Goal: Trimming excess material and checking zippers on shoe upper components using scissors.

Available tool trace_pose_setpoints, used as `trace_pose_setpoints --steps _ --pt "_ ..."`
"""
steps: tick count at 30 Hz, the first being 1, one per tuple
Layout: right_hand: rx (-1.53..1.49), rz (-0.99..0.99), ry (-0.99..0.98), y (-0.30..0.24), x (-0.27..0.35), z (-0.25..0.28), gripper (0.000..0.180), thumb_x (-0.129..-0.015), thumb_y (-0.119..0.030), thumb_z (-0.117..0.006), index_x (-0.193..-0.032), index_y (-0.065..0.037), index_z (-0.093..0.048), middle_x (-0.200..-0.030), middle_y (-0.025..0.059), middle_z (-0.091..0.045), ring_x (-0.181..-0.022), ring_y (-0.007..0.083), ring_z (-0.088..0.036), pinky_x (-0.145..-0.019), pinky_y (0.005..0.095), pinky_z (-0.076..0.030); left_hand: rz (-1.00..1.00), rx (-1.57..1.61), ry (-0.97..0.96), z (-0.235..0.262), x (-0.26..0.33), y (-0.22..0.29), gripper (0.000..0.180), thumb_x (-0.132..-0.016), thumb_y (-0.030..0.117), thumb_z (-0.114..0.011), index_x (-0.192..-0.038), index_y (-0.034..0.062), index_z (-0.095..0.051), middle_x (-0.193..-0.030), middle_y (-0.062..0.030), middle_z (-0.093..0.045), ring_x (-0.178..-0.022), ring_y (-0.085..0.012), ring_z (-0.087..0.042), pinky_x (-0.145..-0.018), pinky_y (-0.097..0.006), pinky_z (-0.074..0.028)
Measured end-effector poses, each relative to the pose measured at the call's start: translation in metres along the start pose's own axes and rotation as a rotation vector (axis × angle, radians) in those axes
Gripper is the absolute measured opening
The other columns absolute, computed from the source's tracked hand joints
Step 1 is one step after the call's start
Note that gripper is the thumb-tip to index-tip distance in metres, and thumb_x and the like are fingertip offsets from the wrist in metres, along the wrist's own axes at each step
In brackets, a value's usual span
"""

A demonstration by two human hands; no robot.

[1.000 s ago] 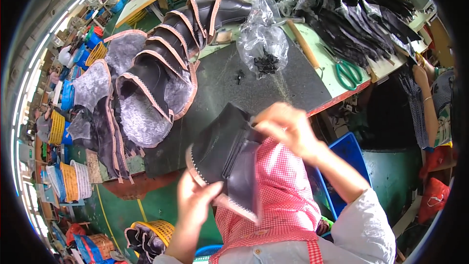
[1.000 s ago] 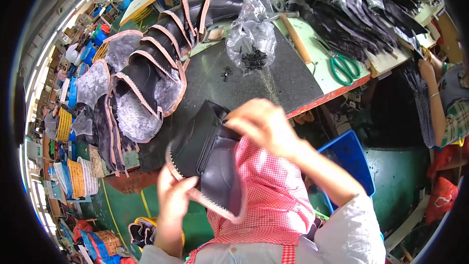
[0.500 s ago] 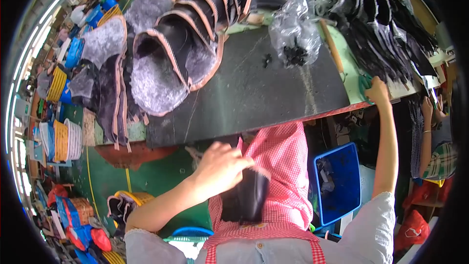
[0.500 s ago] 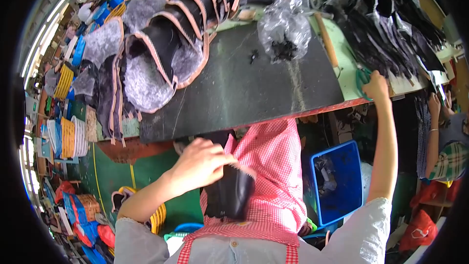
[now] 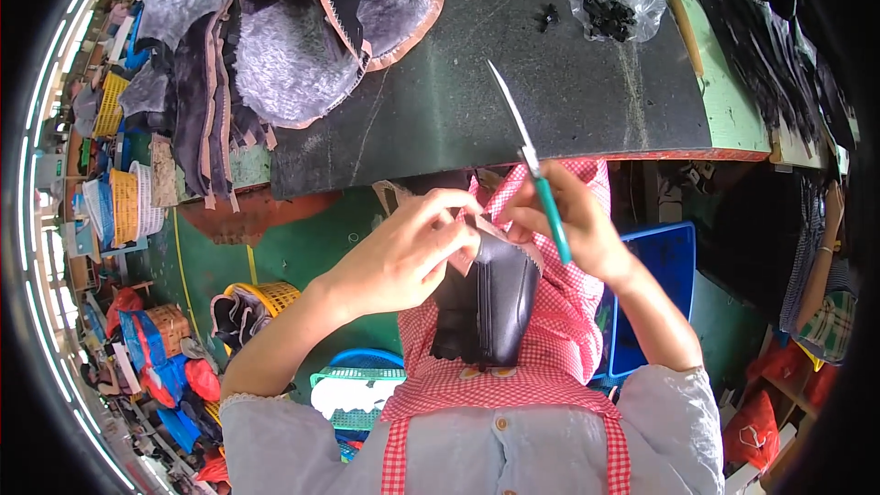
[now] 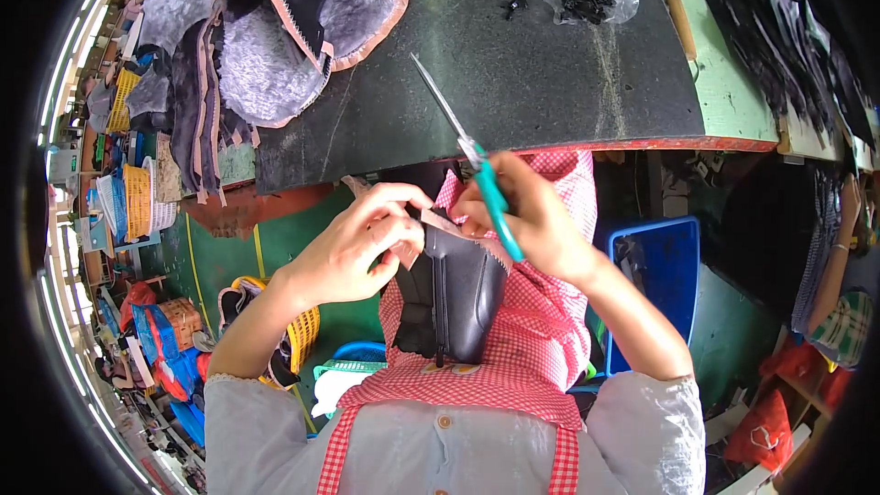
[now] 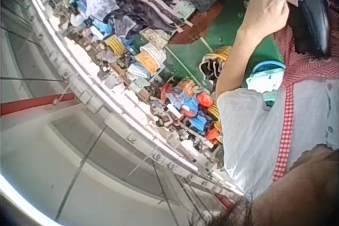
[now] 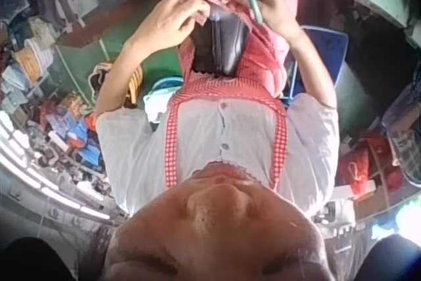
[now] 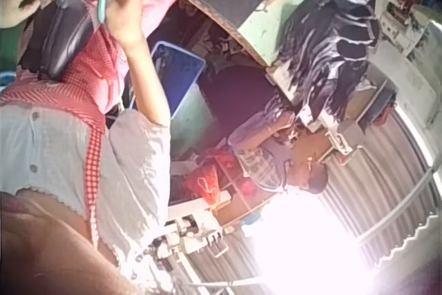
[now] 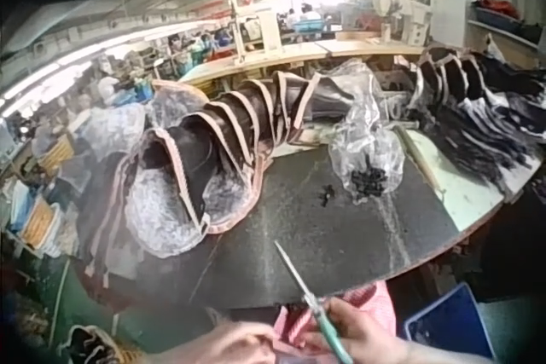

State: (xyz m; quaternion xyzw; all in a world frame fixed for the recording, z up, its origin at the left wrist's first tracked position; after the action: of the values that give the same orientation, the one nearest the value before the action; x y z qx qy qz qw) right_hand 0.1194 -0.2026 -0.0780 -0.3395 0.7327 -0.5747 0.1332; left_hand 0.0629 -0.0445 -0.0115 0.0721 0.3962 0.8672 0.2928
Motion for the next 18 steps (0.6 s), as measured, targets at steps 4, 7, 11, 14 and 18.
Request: trace_pose_setpoints --steps 4,7,11,14,18 --pt "0.226 0.068 0.098 0.009 -0.005 0.004 0.024 -0.092 -0.005 -0.069 -0.106 -0.002 -0.049 -0.094 0.0089 -0.067 -0.08 0.0114 -0.065 -0.066 0.0232 -0.053 -0.066 0.082 0.057 0.0 0.006 0.004 0.016 -0.08 -0.01 -0.065 -0.091 -0.0006 -0.058 -0.105 -0.0098 -0.051 -0.091 -0.0202 -0.062 -0.065 -0.028 -0.059" --pt "0.266 -0.101 -0.045 0.008 -0.004 -0.007 0.03 -0.088 -0.004 -0.074 -0.105 -0.001 -0.05 -0.097 0.0092 -0.068 -0.083 0.0107 -0.065 -0.066 0.0223 -0.053 -0.133 0.06 0.089 0.003 0.006 0.007 0.015 -0.08 -0.007 -0.069 -0.088 0.0005 -0.059 -0.098 -0.009 -0.054 -0.089 -0.0214 -0.061 -0.065 -0.028 -0.059" --pt "0.162 -0.024 -0.014 -0.004 -0.002 -0.01 0.031 -0.088 -0.008 -0.076 -0.105 0.0 -0.051 -0.089 0.007 -0.068 -0.082 0.0079 -0.063 -0.069 0.0236 -0.051 -0.178 0.08 0.103 0.002 0.006 0.005 0.014 -0.08 -0.006 -0.071 -0.086 0.0018 -0.06 -0.093 -0.007 -0.056 -0.088 -0.0224 -0.06 -0.063 -0.028 -0.059" --pt "0.087 -0.153 0.002 -0.004 -0.001 -0.011 0.035 -0.086 -0.012 -0.078 -0.105 -0.001 -0.052 -0.086 0.0063 -0.067 -0.079 0.0072 -0.061 -0.068 0.0246 -0.05 -0.196 0.09 0.101 0.002 0.004 0.004 0.014 -0.08 -0.003 -0.071 -0.087 0.0018 -0.06 -0.093 -0.0068 -0.056 -0.087 -0.0221 -0.061 -0.064 -0.028 -0.058" --pt "0.586 -0.174 -0.052 -0.011 0.001 -0.009 0.044 -0.079 -0.014 -0.085 -0.105 -0.004 -0.052 -0.077 -0.0021 -0.056 -0.072 0.0036 -0.05 -0.059 0.0227 -0.042 -0.154 0.091 0.065 -0.002 0.003 0.004 0.012 -0.085 0.004 -0.069 -0.089 0.0012 -0.059 -0.09 -0.0067 -0.056 -0.087 -0.0209 -0.061 -0.067 -0.031 -0.056"
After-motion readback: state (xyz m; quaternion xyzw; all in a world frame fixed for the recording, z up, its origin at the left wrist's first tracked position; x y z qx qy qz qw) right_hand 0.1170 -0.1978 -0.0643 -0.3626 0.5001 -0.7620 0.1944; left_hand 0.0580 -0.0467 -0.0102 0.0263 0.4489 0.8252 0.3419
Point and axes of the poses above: each hand's wrist, its own x-axis away from the middle knuckle, its own z-axis out of the back of the hand, y = z × x, the point moved 7 cm from there along -x, towards the middle knuckle
